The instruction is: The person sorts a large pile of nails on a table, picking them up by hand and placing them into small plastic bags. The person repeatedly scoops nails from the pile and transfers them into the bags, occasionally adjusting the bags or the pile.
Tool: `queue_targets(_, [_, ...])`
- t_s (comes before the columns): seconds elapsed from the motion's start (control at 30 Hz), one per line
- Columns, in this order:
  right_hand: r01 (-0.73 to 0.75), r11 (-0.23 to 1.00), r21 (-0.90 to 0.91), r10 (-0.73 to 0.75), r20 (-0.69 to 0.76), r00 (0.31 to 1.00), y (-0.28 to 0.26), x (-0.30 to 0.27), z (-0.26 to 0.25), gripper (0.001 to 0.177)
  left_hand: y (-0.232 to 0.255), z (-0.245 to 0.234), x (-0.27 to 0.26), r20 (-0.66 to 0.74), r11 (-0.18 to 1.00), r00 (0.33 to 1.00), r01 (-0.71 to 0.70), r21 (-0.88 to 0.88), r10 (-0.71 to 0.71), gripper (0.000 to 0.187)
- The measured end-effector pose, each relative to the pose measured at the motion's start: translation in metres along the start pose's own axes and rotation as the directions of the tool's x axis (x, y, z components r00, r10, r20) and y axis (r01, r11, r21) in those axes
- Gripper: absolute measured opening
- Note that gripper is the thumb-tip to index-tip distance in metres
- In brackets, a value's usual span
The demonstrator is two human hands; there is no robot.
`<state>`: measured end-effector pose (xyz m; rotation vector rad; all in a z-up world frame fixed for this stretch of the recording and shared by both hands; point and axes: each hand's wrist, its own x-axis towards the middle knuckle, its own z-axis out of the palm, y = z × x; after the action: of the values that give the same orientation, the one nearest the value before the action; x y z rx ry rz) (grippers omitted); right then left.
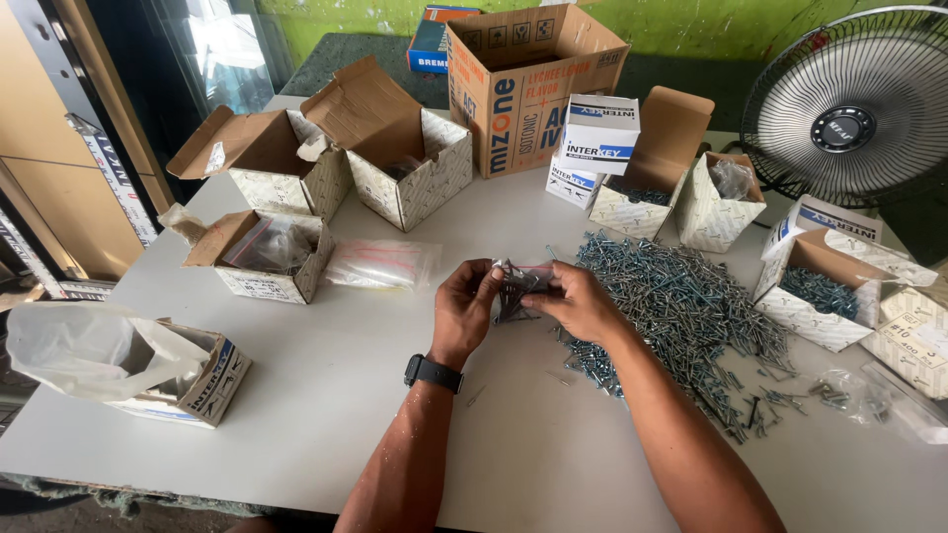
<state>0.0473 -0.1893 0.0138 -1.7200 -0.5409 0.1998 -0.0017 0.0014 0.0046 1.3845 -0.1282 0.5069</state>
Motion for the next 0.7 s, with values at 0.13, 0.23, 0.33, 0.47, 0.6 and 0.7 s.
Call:
queue_targets(0.13, [0.023,1.0,0.001,-0.023,-0.024,0.999,-0.008,0.0,0.001,0.034,-0.016,0.001,-0.002,0.066,0.99,0.988,0.143,0.007,-0.143,0.024])
queue_targets(0.23, [0.021,0.999,0.03,-0.019,-0.064,0.998,-0.011,0.0,0.001,0.034,-0.01,0.004,-0.002,0.114,0.977,0.971,0.21,0.018,-0.211,0.027])
queue_targets(0.33, [0.027,0.998,0.053,-0.023,-0.061,0.998,-0.018,-0.003,0.005,0.031,-0.009,0.004,-0.002,0.119,0.975,0.969,0.21,0.067,-0.217,0.025])
queue_targets(0.47, [-0.007,0.987,0.161,0.029,-0.135,0.99,-0.016,-0.004,0.01,0.027,-0.004,0.002,-0.001,0.137,0.962,0.956,0.242,0.124,-0.258,0.024])
queue_targets(0.6, [-0.049,0.942,0.331,0.125,-0.213,0.969,0.023,0.012,0.005,0.026,-0.023,0.001,-0.002,0.17,0.95,0.935,0.303,0.068,-0.311,0.028])
queue_targets(0.7, [-0.086,0.924,0.372,0.166,-0.19,0.968,0.021,0.008,0.006,0.03,-0.025,-0.001,0.002,0.155,0.953,0.941,0.289,0.087,-0.3,0.024])
